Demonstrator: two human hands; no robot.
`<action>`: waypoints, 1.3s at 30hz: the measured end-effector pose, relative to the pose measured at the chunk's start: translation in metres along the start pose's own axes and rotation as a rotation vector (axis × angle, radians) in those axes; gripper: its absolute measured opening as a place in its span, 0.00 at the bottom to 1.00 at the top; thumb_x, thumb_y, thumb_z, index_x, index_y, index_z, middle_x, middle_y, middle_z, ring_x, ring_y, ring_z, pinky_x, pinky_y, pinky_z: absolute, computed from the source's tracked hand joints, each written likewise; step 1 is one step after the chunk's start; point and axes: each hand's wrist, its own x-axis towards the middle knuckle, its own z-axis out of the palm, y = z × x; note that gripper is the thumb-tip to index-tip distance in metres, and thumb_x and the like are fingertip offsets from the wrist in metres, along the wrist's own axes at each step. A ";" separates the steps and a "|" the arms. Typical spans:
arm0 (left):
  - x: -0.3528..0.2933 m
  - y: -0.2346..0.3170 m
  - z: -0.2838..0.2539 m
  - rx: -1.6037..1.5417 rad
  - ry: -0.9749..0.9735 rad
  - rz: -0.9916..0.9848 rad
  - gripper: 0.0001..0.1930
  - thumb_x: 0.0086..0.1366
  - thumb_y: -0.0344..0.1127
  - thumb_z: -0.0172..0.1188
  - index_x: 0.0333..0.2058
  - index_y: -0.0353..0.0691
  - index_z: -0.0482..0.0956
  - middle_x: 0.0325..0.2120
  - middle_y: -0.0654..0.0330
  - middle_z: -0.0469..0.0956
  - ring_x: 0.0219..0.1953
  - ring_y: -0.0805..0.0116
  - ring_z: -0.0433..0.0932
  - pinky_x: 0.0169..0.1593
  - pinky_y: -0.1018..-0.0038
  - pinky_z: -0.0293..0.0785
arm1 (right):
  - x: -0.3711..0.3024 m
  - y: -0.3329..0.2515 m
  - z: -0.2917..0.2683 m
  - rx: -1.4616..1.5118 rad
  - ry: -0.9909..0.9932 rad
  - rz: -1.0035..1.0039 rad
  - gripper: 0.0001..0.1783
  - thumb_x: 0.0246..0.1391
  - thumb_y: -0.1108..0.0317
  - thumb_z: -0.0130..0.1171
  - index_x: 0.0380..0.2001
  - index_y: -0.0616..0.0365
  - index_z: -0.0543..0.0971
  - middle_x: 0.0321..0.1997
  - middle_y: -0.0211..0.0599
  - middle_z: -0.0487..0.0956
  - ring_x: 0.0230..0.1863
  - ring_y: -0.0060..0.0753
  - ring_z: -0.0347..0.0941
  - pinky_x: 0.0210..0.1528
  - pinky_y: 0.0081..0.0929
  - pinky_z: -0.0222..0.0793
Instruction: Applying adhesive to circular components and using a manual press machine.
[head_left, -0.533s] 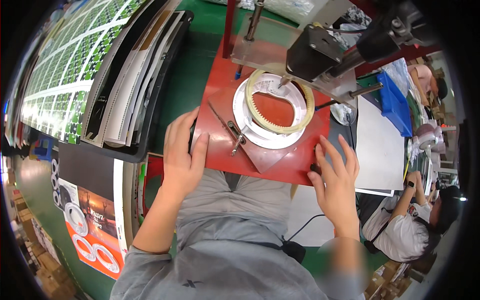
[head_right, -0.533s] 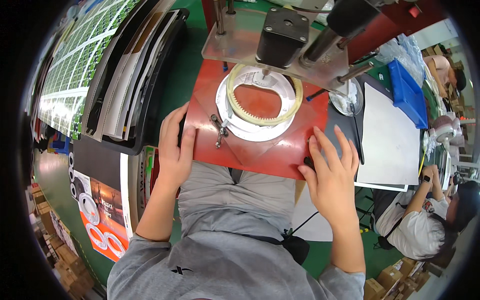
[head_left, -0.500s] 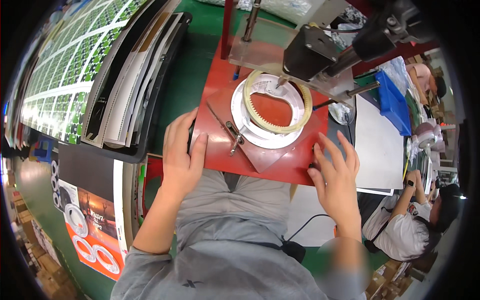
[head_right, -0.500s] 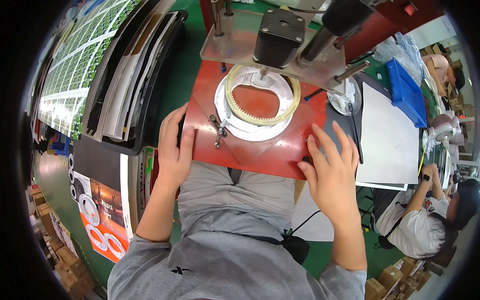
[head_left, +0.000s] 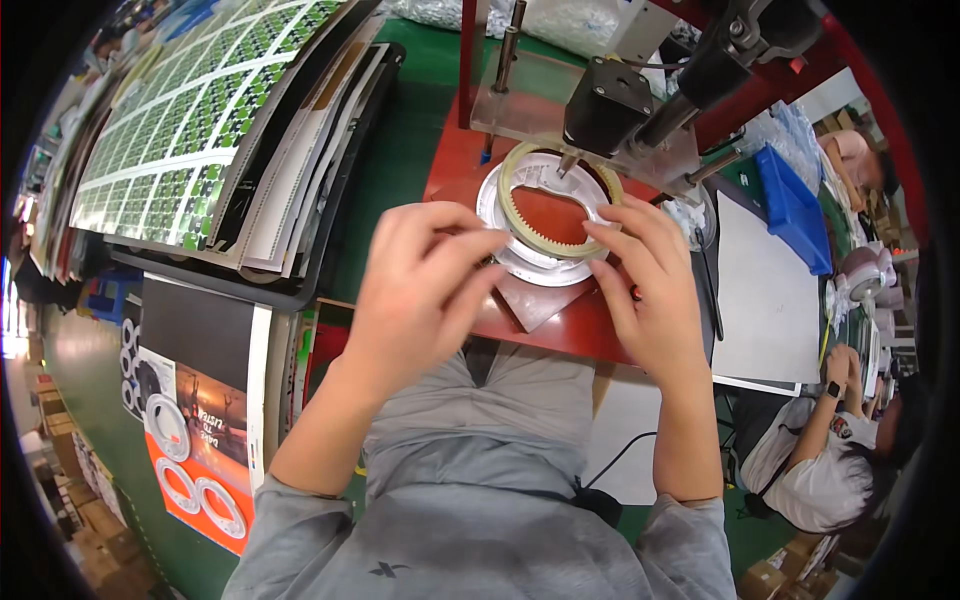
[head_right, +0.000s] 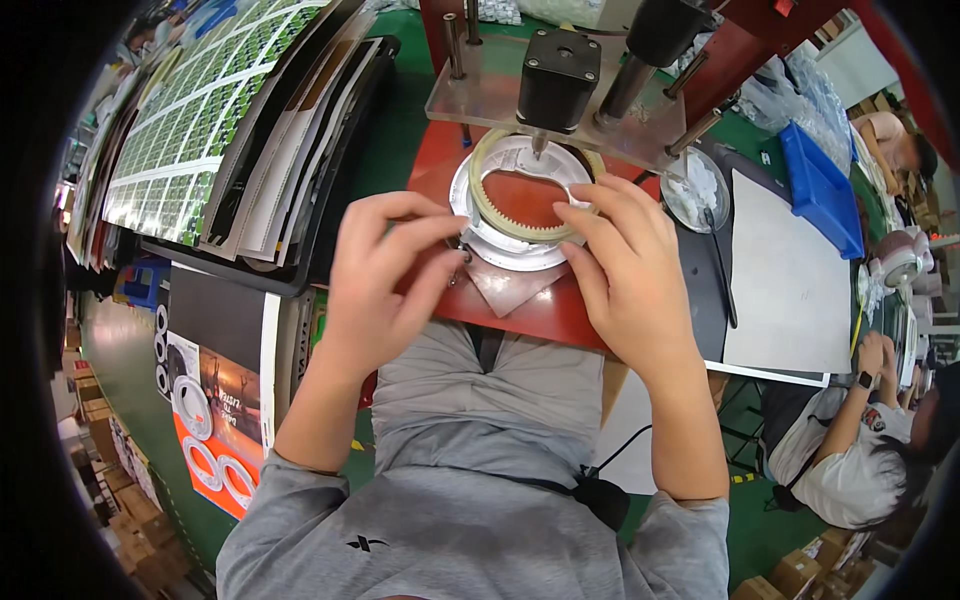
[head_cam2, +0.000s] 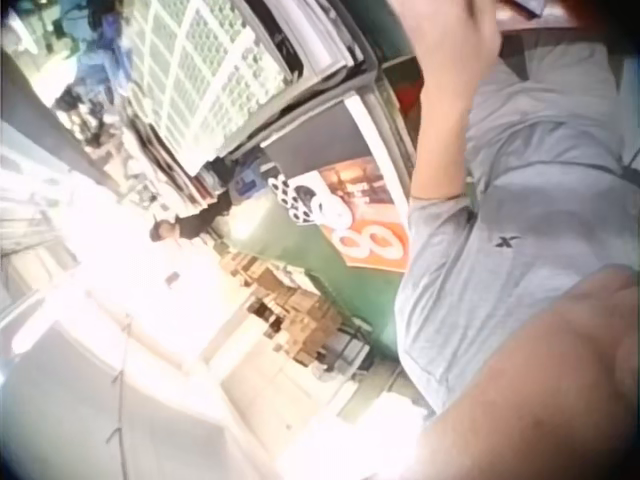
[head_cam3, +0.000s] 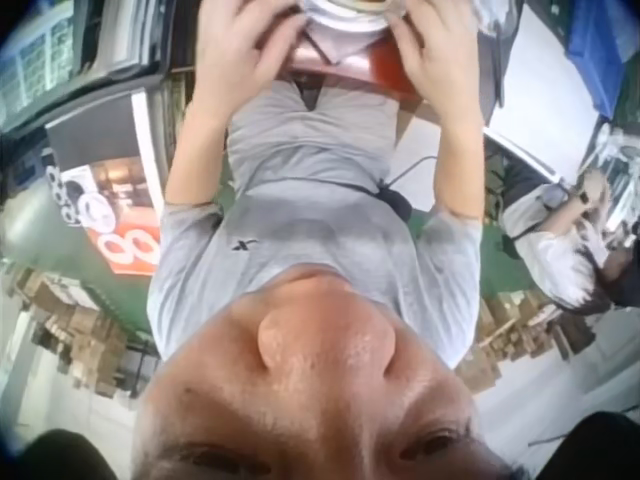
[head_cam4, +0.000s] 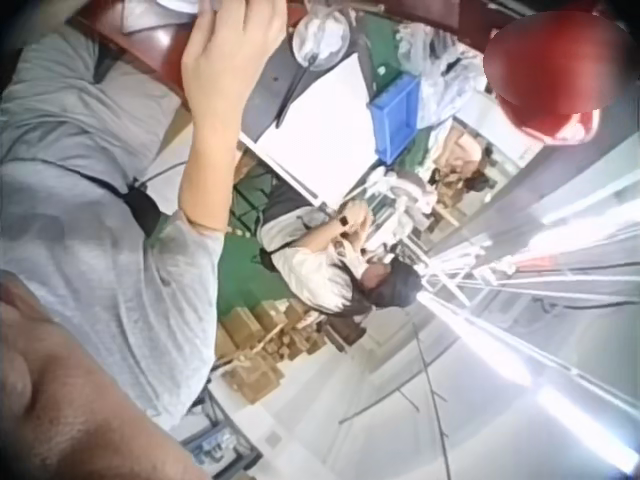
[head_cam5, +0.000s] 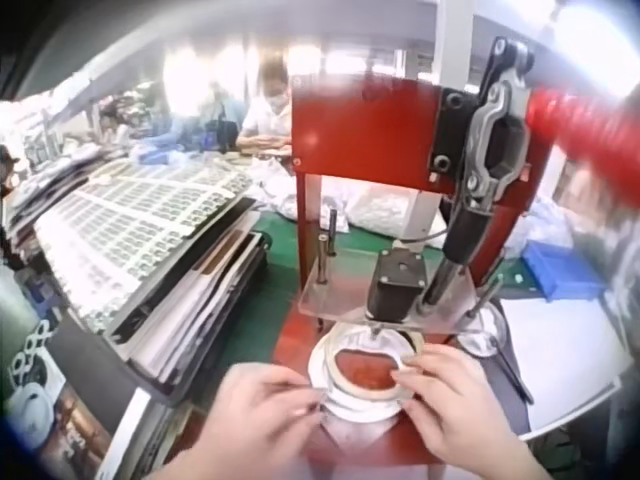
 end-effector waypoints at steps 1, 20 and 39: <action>0.006 0.005 0.002 0.007 -0.035 0.046 0.16 0.57 0.23 0.73 0.46 0.39 0.87 0.44 0.56 0.79 0.48 0.55 0.76 0.51 0.64 0.75 | 0.000 0.002 0.003 0.001 0.003 -0.004 0.16 0.55 0.76 0.68 0.49 0.58 0.85 0.56 0.40 0.82 0.64 0.52 0.75 0.65 0.45 0.70; 0.031 -0.013 -0.006 -0.115 -0.286 0.068 0.08 0.58 0.24 0.71 0.36 0.37 0.82 0.34 0.60 0.83 0.40 0.55 0.76 0.46 0.64 0.75 | 0.004 -0.002 0.026 0.087 0.001 -0.005 0.15 0.50 0.77 0.70 0.44 0.56 0.89 0.42 0.35 0.82 0.50 0.44 0.78 0.54 0.40 0.74; 0.009 -0.014 -0.008 0.133 -0.271 0.180 0.12 0.58 0.26 0.70 0.42 0.39 0.88 0.47 0.58 0.81 0.51 0.56 0.78 0.49 0.62 0.79 | 0.009 -0.004 0.027 0.070 0.033 -0.011 0.16 0.47 0.77 0.73 0.42 0.57 0.89 0.40 0.36 0.82 0.48 0.44 0.79 0.50 0.39 0.76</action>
